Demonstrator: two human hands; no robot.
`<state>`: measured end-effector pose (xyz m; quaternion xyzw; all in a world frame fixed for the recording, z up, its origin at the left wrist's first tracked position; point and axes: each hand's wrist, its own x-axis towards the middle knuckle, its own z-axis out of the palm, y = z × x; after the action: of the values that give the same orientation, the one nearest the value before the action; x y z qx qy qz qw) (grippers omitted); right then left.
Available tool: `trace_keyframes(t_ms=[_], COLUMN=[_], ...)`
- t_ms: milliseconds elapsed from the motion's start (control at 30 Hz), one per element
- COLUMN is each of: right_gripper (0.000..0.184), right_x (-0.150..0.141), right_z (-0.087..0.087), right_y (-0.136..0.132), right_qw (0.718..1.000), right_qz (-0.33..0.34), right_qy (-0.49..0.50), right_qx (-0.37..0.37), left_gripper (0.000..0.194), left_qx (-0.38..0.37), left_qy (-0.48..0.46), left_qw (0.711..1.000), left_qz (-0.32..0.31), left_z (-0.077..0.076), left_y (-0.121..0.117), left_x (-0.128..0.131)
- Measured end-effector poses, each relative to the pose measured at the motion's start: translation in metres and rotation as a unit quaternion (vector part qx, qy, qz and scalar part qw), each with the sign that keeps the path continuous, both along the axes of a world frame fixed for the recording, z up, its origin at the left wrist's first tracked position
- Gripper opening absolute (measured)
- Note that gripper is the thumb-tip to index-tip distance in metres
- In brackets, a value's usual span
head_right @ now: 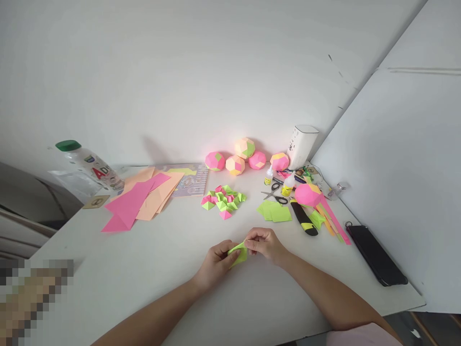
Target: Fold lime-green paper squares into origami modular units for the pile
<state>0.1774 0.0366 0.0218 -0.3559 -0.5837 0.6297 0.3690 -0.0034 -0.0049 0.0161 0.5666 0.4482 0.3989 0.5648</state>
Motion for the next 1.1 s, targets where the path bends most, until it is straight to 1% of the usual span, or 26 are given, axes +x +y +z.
trace_keyframes(t_ms=[100,200,267,367,433,467,533,600,700,767,933,1100], right_gripper=[0.019,0.024,0.024,0.023,0.021,0.02,0.02,0.021,0.02,0.018,0.018,0.018], right_x=[0.001,0.002,0.002,0.0,-0.002,-0.003,-0.003,-0.003,-0.002,-0.001,-0.002,-0.001], right_z=[0.003,0.004,0.005,0.006,0.006,0.006,0.007,0.007,0.008,0.007,0.002,-0.005], right_y=[-0.001,-0.003,-0.005,-0.007,-0.007,-0.007,-0.007,-0.007,-0.008,-0.008,-0.007,-0.006], right_qw=[1.0,0.998,0.997,0.992,0.985,0.984,0.986,0.99,0.992,0.991,0.983,0.984], right_qz=[0.0,0.004,0.002,0.001,0.015,0.022,0.022,0.009,-0.003,0.0,0.013,-0.001], right_qy=[-0.009,-0.036,-0.037,-0.052,-0.081,-0.09,-0.095,-0.093,-0.095,-0.094,-0.1,-0.107], right_qx=[0.025,0.047,0.064,0.113,0.148,0.154,0.137,0.103,0.082,0.093,0.154,0.14], left_gripper=[0.031,0.033,0.034,0.033,0.031,0.029,0.027,0.029,0.032,0.031,0.033,0.036], left_qx=[-0.014,-0.032,-0.039,-0.035,-0.029,-0.028,-0.035,-0.054,-0.076,-0.077,-0.068,-0.082], left_qy=[-0.009,-0.018,-0.021,-0.021,-0.027,-0.035,-0.06,-0.085,-0.091,-0.081,-0.074,-0.099], left_qw=[1.0,0.999,0.999,0.999,0.999,0.999,0.998,0.995,0.993,0.994,0.995,0.991], left_qz=[0.006,0.007,0.007,0.001,-0.004,-0.007,-0.008,-0.001,0.017,0.016,-0.001,0.032], left_z=[0.001,0.003,0.003,0.004,0.003,0.003,0.002,0.0,-0.001,0.0,0.002,-0.003], left_y=[0.0,-0.001,-0.001,-0.001,-0.001,-0.001,-0.001,-0.001,-0.001,-0.001,0.0,-0.001], left_x=[0.001,0.001,0.001,0.001,0.001,0.001,0.002,0.003,0.004,0.003,0.002,0.004])
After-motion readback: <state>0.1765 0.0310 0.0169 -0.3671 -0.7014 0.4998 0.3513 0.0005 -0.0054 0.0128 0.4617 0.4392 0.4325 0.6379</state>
